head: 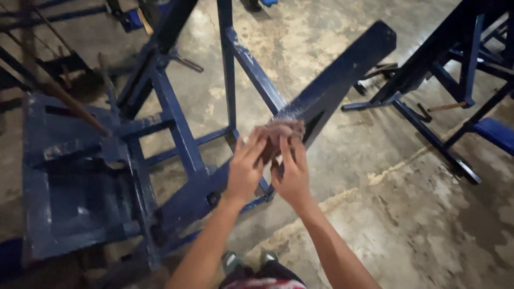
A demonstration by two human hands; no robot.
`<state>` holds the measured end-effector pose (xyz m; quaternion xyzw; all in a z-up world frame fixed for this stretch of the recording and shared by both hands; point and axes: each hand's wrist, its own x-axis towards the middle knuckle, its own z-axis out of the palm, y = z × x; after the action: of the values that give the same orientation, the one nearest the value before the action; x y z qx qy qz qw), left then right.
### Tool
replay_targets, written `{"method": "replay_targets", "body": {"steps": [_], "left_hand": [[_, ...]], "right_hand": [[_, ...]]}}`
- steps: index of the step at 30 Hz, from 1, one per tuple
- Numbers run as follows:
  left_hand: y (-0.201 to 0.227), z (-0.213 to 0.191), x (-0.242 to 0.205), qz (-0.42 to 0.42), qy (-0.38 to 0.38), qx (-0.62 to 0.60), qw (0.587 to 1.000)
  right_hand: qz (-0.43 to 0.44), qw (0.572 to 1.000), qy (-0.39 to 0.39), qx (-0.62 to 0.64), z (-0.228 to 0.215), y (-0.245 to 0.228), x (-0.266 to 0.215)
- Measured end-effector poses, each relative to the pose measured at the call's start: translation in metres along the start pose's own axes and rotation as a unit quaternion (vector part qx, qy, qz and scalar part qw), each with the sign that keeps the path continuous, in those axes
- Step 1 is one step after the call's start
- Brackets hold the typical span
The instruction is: The person uses a piece of sandpaper to sand the surface of a blue metal frame. They move the sandpaper back and forth along the edges and flat surfaces of the frame, focusing on different sections throughout the video.
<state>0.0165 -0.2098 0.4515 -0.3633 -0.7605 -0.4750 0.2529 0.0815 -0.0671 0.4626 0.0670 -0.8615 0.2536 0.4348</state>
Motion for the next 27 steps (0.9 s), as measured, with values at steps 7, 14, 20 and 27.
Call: {"method": "replay_targets", "body": {"steps": [7, 14, 20, 27], "left_hand": [[0.022, 0.008, 0.042, -0.006, -0.015, -0.002, 1.000], [-0.006, 0.005, -0.005, -0.009, -0.002, 0.019, 1.000], [0.024, 0.006, 0.022, -0.027, -0.008, 0.001, 1.000], [-0.011, -0.007, -0.040, -0.061, 0.011, 0.020, 0.998]], "right_hand": [[0.070, 0.996, -0.042, 0.023, -0.021, 0.000, 0.032], [-0.036, 0.998, -0.048, 0.020, -0.018, -0.010, 0.014], [0.020, 0.998, -0.049, 0.022, -0.018, -0.004, 0.021], [-0.035, 0.997, -0.068, 0.018, -0.003, -0.022, -0.019]]}}
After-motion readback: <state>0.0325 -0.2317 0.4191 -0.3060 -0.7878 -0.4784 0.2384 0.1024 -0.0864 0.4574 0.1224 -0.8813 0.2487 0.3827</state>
